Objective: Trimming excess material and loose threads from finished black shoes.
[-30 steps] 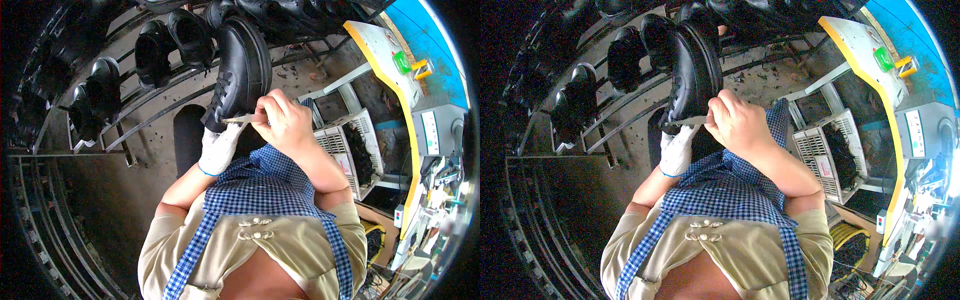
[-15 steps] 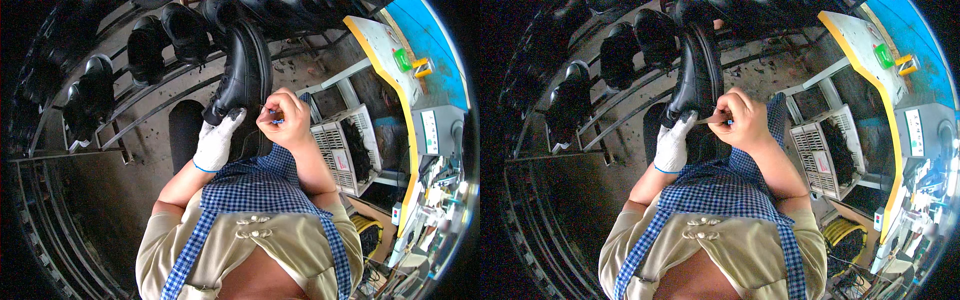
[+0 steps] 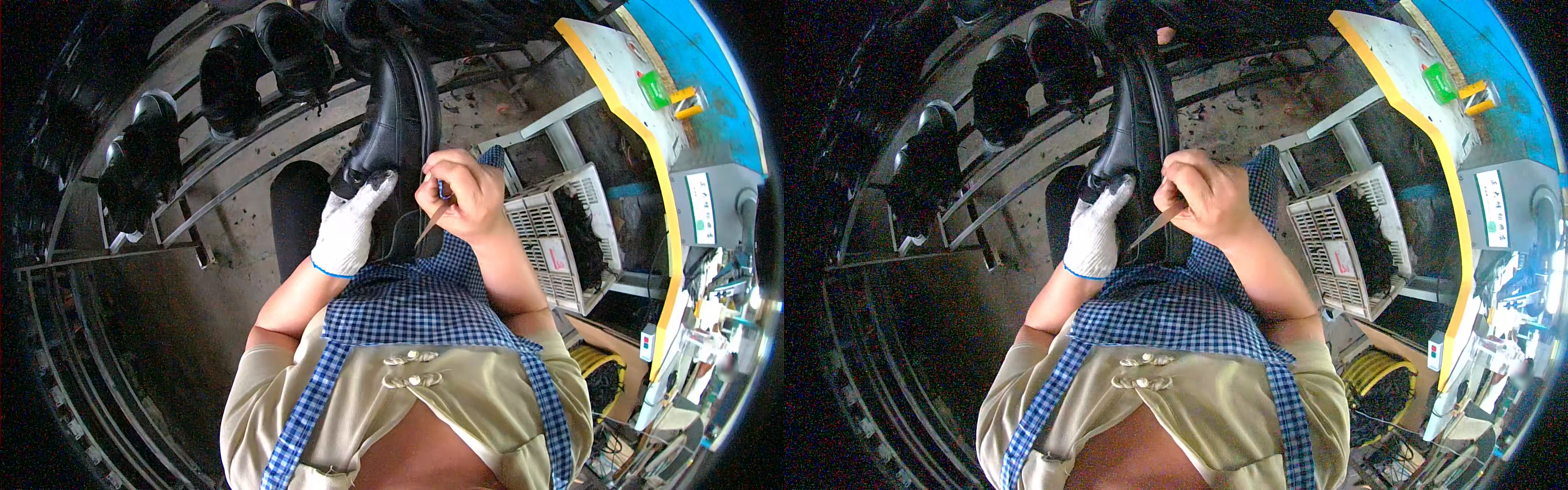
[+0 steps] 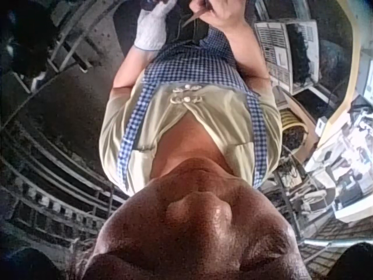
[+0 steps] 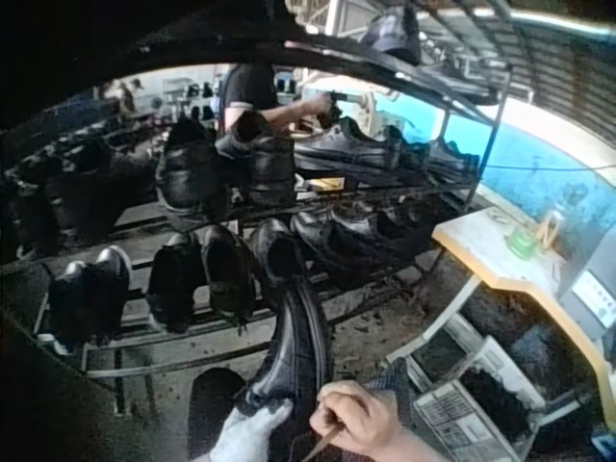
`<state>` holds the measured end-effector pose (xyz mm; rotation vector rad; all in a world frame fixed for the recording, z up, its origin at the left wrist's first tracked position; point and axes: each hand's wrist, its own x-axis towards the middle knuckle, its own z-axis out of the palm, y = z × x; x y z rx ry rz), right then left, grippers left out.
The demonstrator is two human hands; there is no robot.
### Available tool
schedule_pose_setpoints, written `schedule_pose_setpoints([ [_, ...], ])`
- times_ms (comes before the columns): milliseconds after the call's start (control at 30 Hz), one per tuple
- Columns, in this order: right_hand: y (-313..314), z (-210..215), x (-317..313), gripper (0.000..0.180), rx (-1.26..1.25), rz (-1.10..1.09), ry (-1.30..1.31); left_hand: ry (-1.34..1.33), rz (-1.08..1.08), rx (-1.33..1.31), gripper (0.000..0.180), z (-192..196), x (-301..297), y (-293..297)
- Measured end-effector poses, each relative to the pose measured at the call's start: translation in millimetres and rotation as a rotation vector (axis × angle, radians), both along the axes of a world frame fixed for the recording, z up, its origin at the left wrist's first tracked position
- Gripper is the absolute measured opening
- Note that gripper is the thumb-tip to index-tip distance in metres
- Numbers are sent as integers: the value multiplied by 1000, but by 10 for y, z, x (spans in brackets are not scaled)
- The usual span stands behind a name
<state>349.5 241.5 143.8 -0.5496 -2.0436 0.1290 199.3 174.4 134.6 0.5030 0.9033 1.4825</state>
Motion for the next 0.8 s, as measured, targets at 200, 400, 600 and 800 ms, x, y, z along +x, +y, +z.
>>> schedule_pose_setpoints([
  [200,-117,-26,58,19,-453,241,191,-131,13,11,34,26,-47,34],
  [400,-61,75,20,32,-199,-38,-9,-103,0,12,34,61,-46,11],
  [600,-46,-37,-92,21,-47,-150,-14,-41,-1,-5,34,7,-45,23],
  [800,-60,-102,-86,20,-215,-55,80,-124,-40,15,35,38,-60,17],
])
